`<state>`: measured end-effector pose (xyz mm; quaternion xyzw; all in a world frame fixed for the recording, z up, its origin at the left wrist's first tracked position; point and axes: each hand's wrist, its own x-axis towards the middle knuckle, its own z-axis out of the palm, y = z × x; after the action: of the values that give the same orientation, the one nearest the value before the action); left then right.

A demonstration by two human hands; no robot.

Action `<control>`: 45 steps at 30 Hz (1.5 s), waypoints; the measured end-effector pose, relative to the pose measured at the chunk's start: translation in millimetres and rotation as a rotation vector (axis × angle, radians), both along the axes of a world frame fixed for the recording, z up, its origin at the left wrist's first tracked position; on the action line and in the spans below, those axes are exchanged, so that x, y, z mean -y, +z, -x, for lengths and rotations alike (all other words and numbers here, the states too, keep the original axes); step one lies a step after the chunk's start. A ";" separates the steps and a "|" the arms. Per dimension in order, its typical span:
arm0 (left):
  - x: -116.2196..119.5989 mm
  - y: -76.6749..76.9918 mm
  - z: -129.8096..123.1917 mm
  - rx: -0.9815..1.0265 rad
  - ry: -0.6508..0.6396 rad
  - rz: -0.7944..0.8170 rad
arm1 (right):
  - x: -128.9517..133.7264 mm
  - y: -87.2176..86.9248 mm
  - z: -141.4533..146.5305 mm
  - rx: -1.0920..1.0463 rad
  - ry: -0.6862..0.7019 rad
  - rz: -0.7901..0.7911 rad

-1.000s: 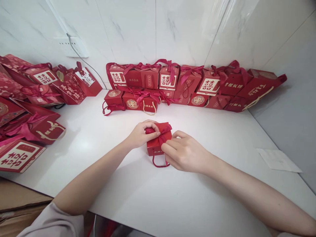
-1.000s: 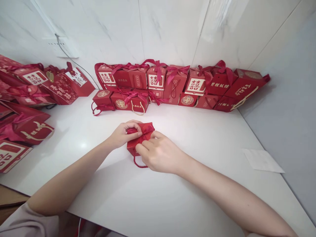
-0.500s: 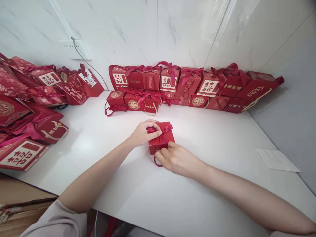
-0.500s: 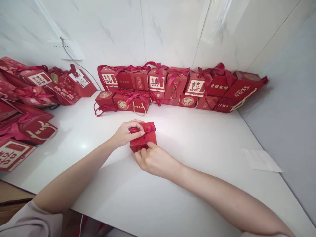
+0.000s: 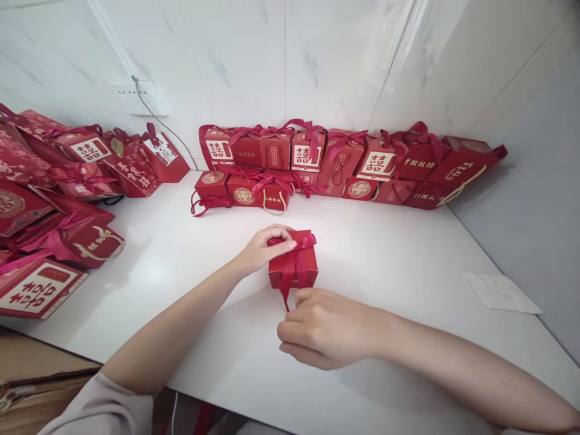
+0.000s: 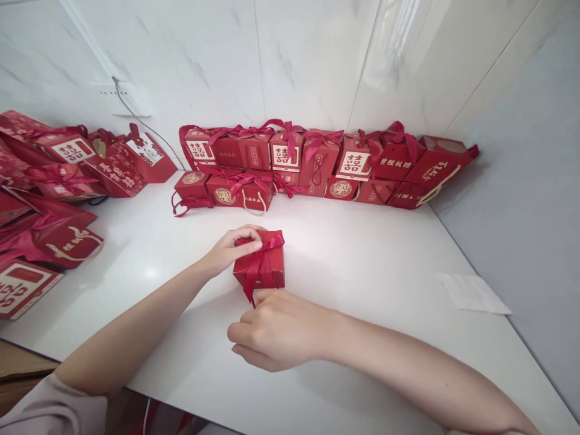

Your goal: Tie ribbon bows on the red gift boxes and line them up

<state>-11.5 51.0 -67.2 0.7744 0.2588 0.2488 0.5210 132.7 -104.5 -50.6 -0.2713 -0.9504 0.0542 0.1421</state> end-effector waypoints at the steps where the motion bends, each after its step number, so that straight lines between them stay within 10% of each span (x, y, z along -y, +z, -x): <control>1: 0.2 1.4 0.6 -0.014 -0.014 -0.010 | 0.0 6.8 -3.2 -0.079 -0.001 -0.025; 6: -3.1 7.7 5.9 -0.029 -0.188 -0.039 | -21.7 19.3 -28.9 -0.614 -0.291 -0.057; 10: -11.4 7.8 13.6 -0.025 -0.344 0.038 | -50.2 11.0 -57.7 -0.800 -0.675 0.398; 15: -22.3 8.6 20.8 0.056 -0.327 0.028 | -66.0 7.9 -81.9 -0.709 -0.777 0.757; 25: -28.5 11.0 23.1 -0.036 -0.267 -0.002 | -71.5 3.3 -88.6 -0.696 -0.225 1.307; 45: -11.0 9.9 9.4 -0.037 -0.105 -0.004 | -75.3 -10.2 -84.0 -0.791 -0.241 1.298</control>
<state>-20.8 61.9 -57.3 0.7924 0.2269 0.2076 0.5268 216.7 -29.2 -60.8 -0.3623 -0.5705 0.6782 0.2887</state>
